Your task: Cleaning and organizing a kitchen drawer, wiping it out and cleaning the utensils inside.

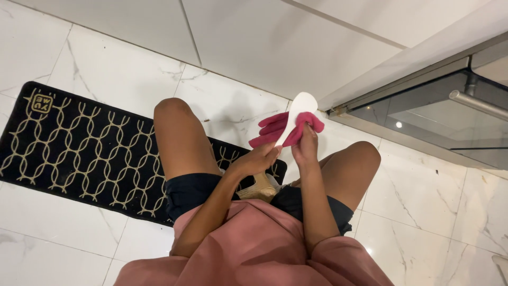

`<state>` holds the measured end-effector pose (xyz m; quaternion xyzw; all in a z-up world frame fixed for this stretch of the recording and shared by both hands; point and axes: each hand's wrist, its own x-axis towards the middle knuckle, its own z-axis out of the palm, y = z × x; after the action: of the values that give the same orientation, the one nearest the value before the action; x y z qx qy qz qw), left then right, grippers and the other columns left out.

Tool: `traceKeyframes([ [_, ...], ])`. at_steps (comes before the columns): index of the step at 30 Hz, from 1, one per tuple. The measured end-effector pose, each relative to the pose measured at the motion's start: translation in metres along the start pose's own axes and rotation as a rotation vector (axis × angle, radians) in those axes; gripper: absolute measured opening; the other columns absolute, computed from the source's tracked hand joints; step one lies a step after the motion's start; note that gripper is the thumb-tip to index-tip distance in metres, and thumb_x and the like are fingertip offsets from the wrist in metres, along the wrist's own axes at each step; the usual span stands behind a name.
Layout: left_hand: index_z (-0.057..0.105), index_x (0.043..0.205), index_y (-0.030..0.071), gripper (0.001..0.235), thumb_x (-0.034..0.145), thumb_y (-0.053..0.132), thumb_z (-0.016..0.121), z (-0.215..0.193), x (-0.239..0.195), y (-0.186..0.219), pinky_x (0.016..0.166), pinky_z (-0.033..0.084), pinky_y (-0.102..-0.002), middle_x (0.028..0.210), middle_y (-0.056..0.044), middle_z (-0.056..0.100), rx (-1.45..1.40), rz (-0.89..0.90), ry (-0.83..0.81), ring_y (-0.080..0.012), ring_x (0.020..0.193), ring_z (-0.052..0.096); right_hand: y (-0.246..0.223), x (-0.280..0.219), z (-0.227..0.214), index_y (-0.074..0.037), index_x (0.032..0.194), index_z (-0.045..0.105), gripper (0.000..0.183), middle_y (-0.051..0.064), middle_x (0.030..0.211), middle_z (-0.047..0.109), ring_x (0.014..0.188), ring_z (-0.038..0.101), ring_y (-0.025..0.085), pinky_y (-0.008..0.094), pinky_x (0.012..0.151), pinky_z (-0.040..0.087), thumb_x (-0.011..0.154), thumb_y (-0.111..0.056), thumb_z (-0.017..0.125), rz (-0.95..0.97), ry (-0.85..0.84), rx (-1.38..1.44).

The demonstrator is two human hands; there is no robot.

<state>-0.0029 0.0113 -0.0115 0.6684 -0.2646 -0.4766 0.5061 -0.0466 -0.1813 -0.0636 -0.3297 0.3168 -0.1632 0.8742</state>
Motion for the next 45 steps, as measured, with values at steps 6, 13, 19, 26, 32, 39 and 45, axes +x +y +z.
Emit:
traceKeyframes([
  [6,0.051,0.101,0.005,0.026,0.111,0.027,0.042,0.002,0.004,-0.032,0.058,0.038,-0.028,0.076,0.004,0.042,-0.339,0.012,-0.225,-0.0091,0.066,0.039,-0.017,0.012,-0.026,0.001,0.113,0.068,0.021,0.006,0.106,0.072,0.096,0.068,0.015,0.031,0.088,0.056,0.103,-0.013,0.054,-0.23,0.072,-0.031],
  [13,0.063,0.101,0.007,0.04,0.108,0.039,0.04,-0.01,-0.013,0.046,0.05,0.038,-0.026,0.066,0.007,0.038,-0.604,-0.146,0.083,-0.0068,0.055,0.037,0.028,0.03,-0.056,0.002,0.108,0.069,0.02,0.006,0.102,0.07,0.092,0.065,0.013,0.03,0.085,0.054,0.106,-0.013,0.056,-0.274,-0.018,-0.096],
  [19,0.067,0.106,0.0,0.049,0.111,0.04,0.039,-0.015,0.002,0.005,0.045,0.029,-0.024,0.066,0.005,0.04,-0.485,-0.012,0.058,-0.0044,0.054,0.034,0.006,0.02,-0.031,-0.001,0.114,0.064,0.025,0.005,0.109,0.071,0.099,0.067,0.014,0.031,0.093,0.055,0.107,-0.023,0.054,-0.279,-0.013,0.007],
  [26,0.066,0.118,0.001,0.024,0.102,0.018,0.057,-0.028,-0.008,0.028,0.044,0.035,-0.025,0.069,0.005,0.049,-0.489,0.052,0.337,-0.0055,0.051,0.039,0.009,0.015,-0.044,-0.004,0.121,0.06,0.042,0.009,0.105,0.068,0.087,0.065,0.019,0.034,0.068,0.052,0.113,-0.039,0.04,-0.227,-0.189,-0.06],
  [32,0.067,0.121,-0.001,0.025,0.104,0.013,0.057,-0.009,0.025,-0.013,0.067,0.05,-0.029,0.088,-0.006,0.069,-0.243,0.237,0.492,-0.0117,0.075,0.06,0.046,-0.004,-0.008,0.001,0.117,0.062,0.028,0.008,0.102,0.07,0.088,0.066,0.014,0.029,0.077,0.054,0.104,-0.014,0.042,-0.057,-0.203,-0.268],
  [39,0.064,0.121,-0.002,0.027,0.104,0.018,0.06,0.006,0.02,-0.02,0.079,0.054,-0.043,0.101,-0.025,0.072,0.132,0.46,0.546,-0.0369,0.094,0.071,0.038,-0.004,-0.005,0.002,0.11,0.069,0.016,0.008,0.103,0.072,0.092,0.067,0.015,0.031,0.082,0.055,0.102,-0.006,0.058,-0.088,0.017,-0.135],
  [45,0.064,0.122,0.005,0.027,0.105,0.025,0.056,0.009,-0.007,0.017,0.062,0.049,-0.044,0.069,-0.019,0.067,0.142,0.191,0.419,-0.0351,0.063,0.067,0.012,-0.005,0.001,-0.001,0.117,0.065,0.024,0.008,0.111,0.071,0.097,0.071,0.015,0.032,0.088,0.058,0.105,-0.019,0.055,-0.111,0.151,-0.078],
])
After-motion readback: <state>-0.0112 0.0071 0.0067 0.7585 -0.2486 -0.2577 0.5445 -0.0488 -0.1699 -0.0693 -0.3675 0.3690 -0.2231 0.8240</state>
